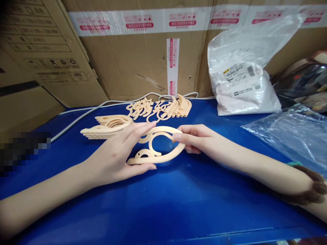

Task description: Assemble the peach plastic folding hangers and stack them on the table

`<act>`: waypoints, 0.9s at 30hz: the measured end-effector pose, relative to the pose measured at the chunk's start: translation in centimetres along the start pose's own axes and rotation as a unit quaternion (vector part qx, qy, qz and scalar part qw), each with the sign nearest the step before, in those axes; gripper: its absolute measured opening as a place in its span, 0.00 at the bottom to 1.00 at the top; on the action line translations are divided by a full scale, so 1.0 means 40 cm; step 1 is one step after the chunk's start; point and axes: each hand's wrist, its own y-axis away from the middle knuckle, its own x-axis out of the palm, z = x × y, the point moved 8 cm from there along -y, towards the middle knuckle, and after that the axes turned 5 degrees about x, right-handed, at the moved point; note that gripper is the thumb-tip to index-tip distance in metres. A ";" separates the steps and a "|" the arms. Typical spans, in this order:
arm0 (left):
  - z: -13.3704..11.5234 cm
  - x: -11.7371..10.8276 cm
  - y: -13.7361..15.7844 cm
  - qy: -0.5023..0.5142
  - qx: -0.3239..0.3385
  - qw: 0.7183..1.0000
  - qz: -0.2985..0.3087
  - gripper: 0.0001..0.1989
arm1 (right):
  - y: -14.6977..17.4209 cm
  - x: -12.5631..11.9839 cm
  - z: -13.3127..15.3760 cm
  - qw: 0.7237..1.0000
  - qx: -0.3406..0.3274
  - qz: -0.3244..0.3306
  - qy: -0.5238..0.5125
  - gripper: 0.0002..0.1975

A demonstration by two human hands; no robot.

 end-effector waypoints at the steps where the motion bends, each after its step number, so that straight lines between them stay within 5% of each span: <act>1: -0.001 0.000 0.000 0.003 0.003 1.000 0.001 0.39 | -0.001 0.001 -0.002 1.000 0.003 0.000 -0.008 0.19; 27: 0.002 0.020 0.002 0.023 0.014 0.999 0.024 0.45 | -0.006 0.023 -0.011 0.997 -0.012 0.051 -0.061 0.17</act>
